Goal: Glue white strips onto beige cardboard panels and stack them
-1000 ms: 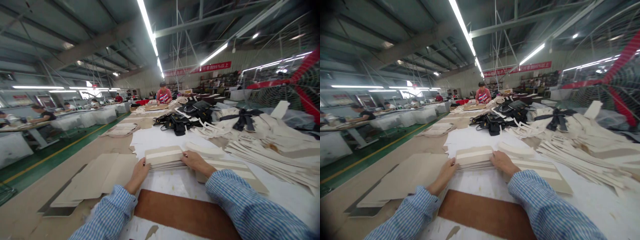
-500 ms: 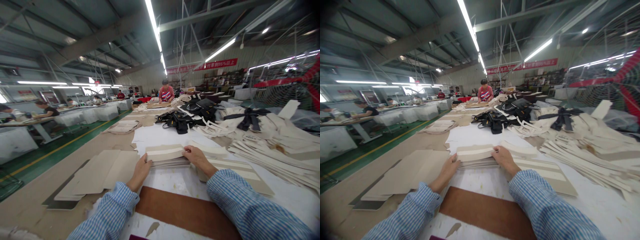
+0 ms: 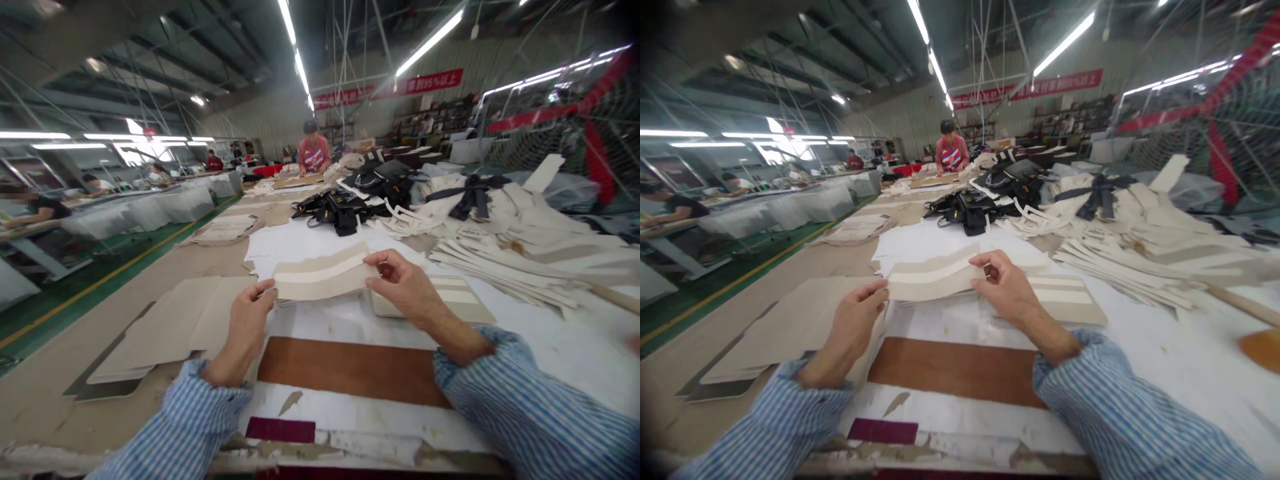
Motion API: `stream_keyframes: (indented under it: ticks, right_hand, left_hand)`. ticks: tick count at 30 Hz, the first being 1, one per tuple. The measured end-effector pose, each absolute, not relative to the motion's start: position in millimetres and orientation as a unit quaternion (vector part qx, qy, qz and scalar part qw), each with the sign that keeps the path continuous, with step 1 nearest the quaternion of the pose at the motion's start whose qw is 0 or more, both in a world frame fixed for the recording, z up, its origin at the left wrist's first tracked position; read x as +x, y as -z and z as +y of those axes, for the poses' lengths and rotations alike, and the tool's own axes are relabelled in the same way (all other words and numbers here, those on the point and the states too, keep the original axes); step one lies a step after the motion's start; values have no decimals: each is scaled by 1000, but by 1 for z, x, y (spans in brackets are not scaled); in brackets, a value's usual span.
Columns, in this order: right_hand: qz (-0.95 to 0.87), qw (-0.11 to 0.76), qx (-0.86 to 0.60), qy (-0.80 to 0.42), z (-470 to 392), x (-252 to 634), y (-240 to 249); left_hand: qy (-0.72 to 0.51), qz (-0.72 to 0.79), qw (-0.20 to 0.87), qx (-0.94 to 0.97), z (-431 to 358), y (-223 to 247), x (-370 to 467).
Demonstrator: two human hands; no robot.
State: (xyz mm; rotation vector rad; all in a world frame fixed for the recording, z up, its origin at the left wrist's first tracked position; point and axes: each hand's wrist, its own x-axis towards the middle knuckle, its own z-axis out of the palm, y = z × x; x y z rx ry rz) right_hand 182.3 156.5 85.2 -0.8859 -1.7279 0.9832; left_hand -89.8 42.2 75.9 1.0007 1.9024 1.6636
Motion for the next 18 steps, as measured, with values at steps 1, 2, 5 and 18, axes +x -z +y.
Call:
stream_keyframes:
  ticks: [1,2,5,18]
  right_hand:
    - [-702,464,-362,-402,142,203,-85]
    - [-705,459,-360,-404,127,223,-84]
    - [-728,414,-389,-385,80,278,-69]
    - [-770,173,-459,-407,7,322,-9]
  left_hand:
    - [-585,684,233,368,27,-77,-80]
    - [-571,685,255,374,11,-76,-69]
    - [-520,691,320,388,-37,-64,-36]
    - [-281,728,337,527,-84,-19,-5]
